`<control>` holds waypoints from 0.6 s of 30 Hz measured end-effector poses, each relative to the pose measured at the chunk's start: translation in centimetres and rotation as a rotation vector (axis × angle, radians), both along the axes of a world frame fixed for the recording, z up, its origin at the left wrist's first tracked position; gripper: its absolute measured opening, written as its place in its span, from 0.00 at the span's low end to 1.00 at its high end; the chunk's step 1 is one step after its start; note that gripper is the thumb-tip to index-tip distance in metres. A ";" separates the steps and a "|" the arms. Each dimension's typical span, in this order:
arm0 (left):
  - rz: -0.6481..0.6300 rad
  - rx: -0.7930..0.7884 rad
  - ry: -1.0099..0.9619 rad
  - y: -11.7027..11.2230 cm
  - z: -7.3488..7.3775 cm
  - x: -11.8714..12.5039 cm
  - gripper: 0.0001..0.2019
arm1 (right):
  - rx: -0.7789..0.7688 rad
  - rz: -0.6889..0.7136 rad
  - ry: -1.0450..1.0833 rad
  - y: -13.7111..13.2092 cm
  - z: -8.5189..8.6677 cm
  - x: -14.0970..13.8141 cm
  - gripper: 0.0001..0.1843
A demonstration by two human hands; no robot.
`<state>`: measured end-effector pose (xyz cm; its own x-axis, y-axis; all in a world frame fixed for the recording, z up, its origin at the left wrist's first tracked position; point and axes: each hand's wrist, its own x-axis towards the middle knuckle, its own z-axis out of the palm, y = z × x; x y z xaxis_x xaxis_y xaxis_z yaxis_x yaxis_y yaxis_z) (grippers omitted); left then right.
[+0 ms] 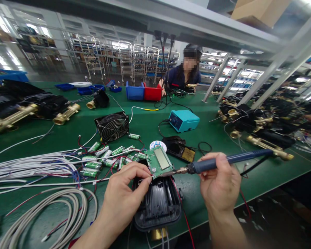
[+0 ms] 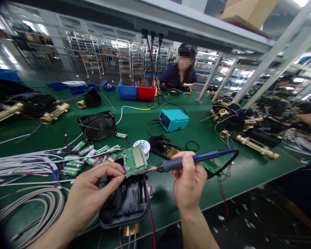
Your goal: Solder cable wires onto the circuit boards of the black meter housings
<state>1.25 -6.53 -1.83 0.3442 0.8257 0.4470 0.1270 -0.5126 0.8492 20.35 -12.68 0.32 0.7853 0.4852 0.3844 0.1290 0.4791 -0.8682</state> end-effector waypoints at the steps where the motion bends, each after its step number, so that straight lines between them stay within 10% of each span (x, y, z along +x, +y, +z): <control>1: 0.000 -0.001 0.001 0.0 0.0 0.0 0.08 | -0.002 0.006 -0.015 0.0 -0.1 0.0 0.22; 18: 0.007 -0.001 0.006 0.0 -0.1 -0.1 0.08 | -0.019 0.043 -0.090 0.1 -0.4 -0.2 0.21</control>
